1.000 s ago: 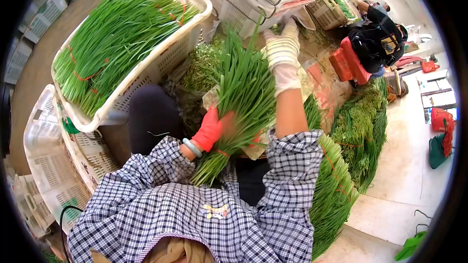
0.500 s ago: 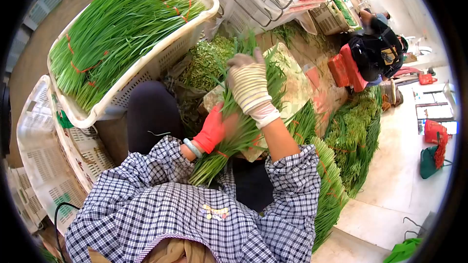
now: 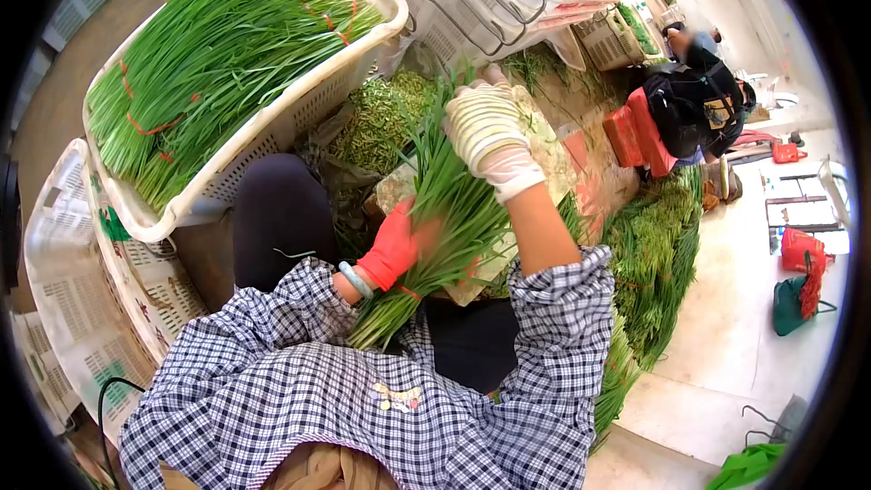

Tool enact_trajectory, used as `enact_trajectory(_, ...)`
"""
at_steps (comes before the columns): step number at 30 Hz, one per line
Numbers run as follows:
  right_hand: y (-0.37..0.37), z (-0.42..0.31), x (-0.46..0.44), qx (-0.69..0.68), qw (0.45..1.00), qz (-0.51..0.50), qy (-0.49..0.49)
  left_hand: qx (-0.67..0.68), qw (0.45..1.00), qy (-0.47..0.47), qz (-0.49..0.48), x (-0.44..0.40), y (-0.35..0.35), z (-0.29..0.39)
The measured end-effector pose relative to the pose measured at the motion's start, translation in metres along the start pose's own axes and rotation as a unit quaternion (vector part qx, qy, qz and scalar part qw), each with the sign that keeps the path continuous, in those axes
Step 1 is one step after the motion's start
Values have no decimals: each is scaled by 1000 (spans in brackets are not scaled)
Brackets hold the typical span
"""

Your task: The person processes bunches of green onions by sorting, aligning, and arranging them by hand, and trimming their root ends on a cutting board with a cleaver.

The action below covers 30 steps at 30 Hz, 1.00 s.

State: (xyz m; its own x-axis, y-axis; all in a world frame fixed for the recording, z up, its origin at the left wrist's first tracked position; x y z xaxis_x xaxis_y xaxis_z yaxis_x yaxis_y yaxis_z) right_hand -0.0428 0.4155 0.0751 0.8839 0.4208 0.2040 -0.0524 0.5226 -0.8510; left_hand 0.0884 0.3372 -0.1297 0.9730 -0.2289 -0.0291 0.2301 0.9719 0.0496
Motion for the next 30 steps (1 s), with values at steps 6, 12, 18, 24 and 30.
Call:
enact_trajectory(6, 43, 57, -34, -329, 855, 321, 239, -2, 1000, 3, -1, -1, -5, 6)
enact_trajectory(12, 45, 66, 2, -572, 773, 241, 130, 218, 972, -54, -66, -1, -5, -4)
enact_trajectory(18, 124, -37, 113, -233, 972, -31, 8, 357, 908, -199, 93, 6, -14, -16)
enact_trajectory(24, 143, -69, 172, -297, 936, 107, 154, 333, 913, -215, 96, 6, -24, -11)
enact_trajectory(30, 141, -102, 221, -460, 695, 339, 436, 270, 948, -148, 82, -3, -34, -19)
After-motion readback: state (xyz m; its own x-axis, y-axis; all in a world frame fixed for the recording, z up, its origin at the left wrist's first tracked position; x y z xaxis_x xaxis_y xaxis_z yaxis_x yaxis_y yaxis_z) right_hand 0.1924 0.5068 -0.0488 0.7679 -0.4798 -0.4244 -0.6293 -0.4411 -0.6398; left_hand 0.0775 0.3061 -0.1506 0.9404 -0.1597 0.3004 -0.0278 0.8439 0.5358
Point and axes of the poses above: each hand's wrist, its own x-axis away from the middle knuckle, its own y-axis out of the palm, z = x × y, the point moved 2 cm from there along -x, towards the middle knuckle, and after that the axes turned 1 degree about -z, right-handed, at the moved point
